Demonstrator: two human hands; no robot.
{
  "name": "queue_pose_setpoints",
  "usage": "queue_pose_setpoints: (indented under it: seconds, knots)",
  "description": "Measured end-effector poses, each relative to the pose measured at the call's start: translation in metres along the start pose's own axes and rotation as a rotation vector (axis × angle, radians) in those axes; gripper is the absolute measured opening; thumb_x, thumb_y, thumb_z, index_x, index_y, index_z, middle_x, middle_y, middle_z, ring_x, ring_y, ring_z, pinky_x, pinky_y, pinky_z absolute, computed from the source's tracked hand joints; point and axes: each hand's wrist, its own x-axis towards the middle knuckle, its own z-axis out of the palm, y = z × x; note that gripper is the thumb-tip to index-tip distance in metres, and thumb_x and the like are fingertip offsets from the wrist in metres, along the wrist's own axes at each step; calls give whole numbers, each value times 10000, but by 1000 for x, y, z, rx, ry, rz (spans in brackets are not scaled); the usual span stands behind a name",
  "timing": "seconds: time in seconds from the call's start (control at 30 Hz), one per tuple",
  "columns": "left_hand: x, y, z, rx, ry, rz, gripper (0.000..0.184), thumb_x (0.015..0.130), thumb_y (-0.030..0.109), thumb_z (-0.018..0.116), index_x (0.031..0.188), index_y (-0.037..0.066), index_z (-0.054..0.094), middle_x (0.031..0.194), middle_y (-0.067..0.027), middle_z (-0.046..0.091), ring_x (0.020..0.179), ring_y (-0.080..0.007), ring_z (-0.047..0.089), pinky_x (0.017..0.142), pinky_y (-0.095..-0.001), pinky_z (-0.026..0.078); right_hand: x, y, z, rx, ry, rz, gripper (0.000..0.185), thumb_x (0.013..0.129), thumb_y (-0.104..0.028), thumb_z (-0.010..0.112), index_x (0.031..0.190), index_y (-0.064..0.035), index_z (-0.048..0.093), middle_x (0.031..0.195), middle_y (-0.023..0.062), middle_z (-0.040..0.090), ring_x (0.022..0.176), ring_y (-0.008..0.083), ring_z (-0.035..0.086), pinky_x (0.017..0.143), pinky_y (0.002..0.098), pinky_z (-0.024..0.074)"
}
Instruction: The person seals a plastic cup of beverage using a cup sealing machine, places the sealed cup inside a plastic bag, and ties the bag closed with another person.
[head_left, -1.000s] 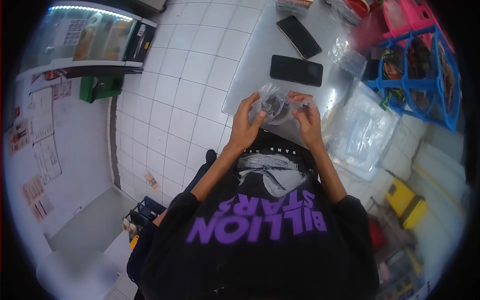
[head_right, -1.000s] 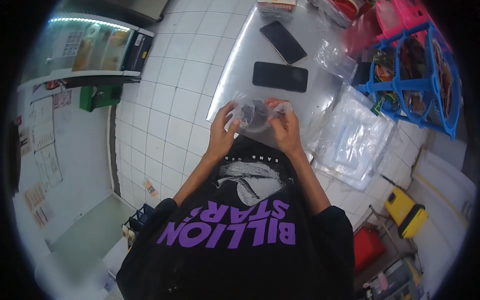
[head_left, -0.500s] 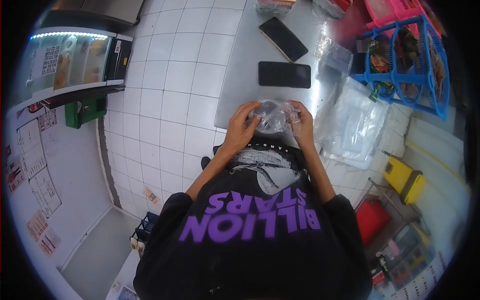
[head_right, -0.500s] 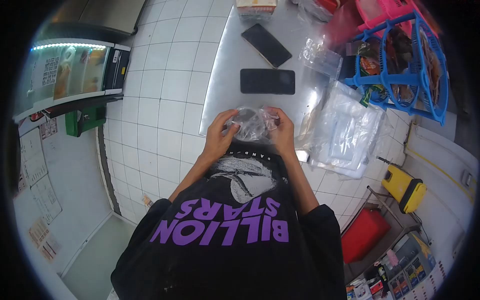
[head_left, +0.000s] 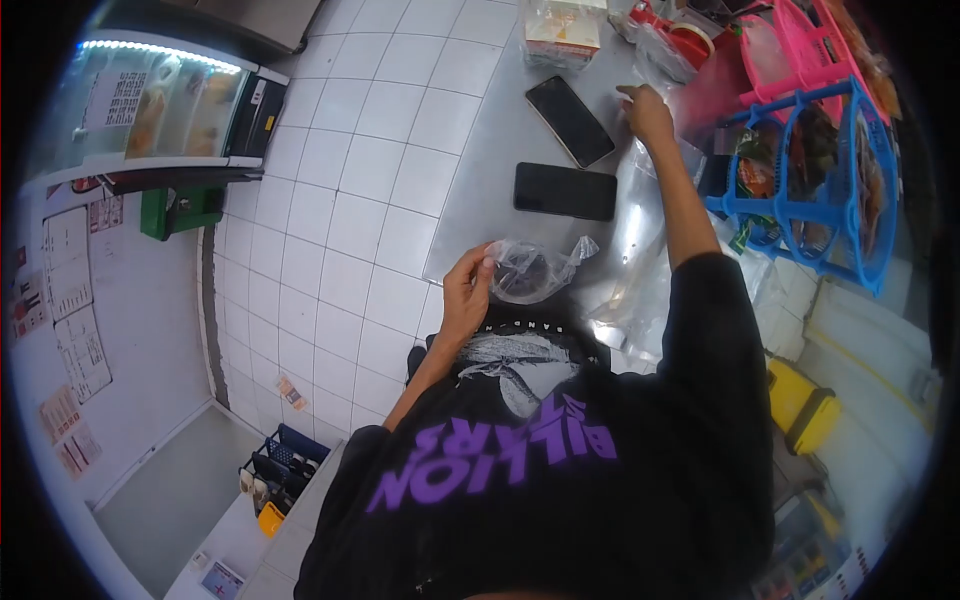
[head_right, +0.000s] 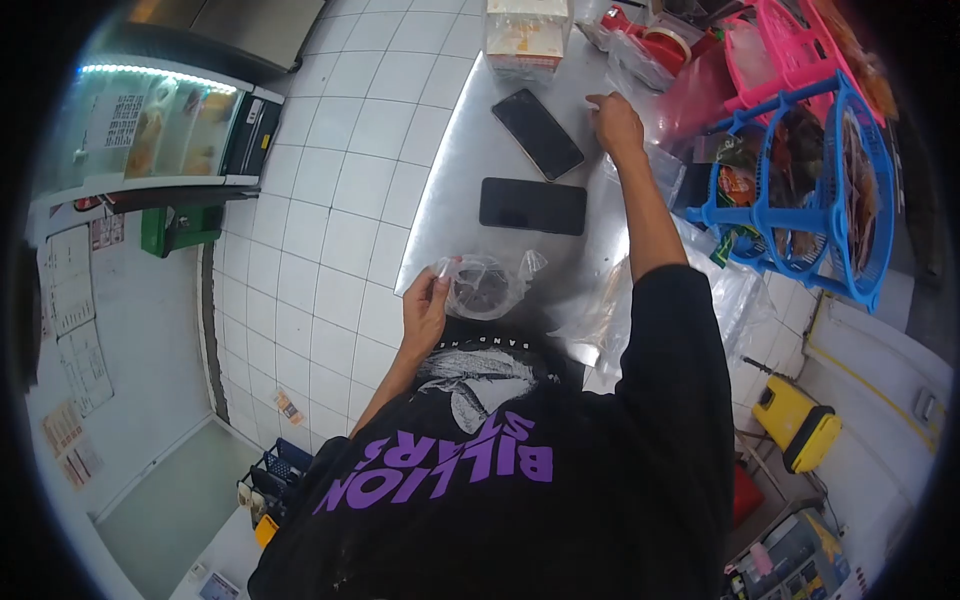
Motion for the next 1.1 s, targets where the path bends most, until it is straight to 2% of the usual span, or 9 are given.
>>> queue_pose_setpoints:
  seconds: [0.07,0.17,0.27,0.37,0.5,0.77,0.83,0.9,1.1]
  knots:
    - [-5,4,-5,-22,17,-73,360,900,166,622,1204,-21,575,1204,-163,609,1141,-305,566,987,-359,421,12,10,17,-131,-93,-46,230,849,-128,570,1042,-108,693,977,176,640,903,376,619,809,450,493]
    - [-5,18,-10,314,-128,262,753,793,303,738,1389,5,385,1426,-184,414,1376,-346,315,1125,-424,254,13,19,28,-149,-29,-59,145,871,-136,538,919,-43,637,969,208,622,899,384,606,783,472,476]
    - [3,33,-3,506,-275,330,769,775,287,739,1392,5,378,1439,-187,391,1376,-356,305,1133,-446,253,-3,6,12,-129,201,-214,161,888,-135,519,979,-36,608,969,222,619,885,391,603,768,470,470]
    - [8,6,-6,438,-259,394,533,845,143,647,1321,-5,459,1369,-190,470,1342,-357,367,1120,-471,285,-61,-69,-58,324,223,135,159,933,-81,450,1014,-1,561,844,153,619,773,265,614,722,347,472]
    - [12,-22,-5,246,-268,547,269,913,40,536,1179,4,537,1284,-194,557,1290,-357,450,1107,-491,297,-153,-98,-98,760,-287,39,337,838,13,484,1155,-65,570,845,42,533,740,107,529,669,241,423]
    - [12,-28,-4,214,-197,545,306,902,45,565,1204,10,533,1279,-203,555,1290,-391,438,1076,-436,346,-192,-139,-58,538,-610,-122,389,775,-99,704,1139,-65,570,990,106,551,863,305,580,731,368,468]
    - [14,-17,-4,251,-187,628,354,895,54,585,1239,9,514,1289,-205,548,1298,-387,430,1077,-430,345,-196,-144,-59,515,-506,-114,347,783,-85,694,1108,-64,574,989,107,549,869,304,583,733,374,466]
    - [1,-5,0,183,-81,368,477,887,57,592,1337,9,443,1340,-222,505,1316,-371,412,1081,-400,340,-197,-151,-55,489,-410,-107,305,792,-70,684,1077,-64,577,988,108,547,875,304,586,736,380,464]
    - [-7,-9,-21,335,-211,300,453,909,-5,521,1357,28,461,1396,-213,449,1324,-318,411,1076,-364,348,-209,-149,-25,440,-430,-201,574,700,-64,674,1254,-96,524,1265,116,498,1043,331,547,883,373,466]
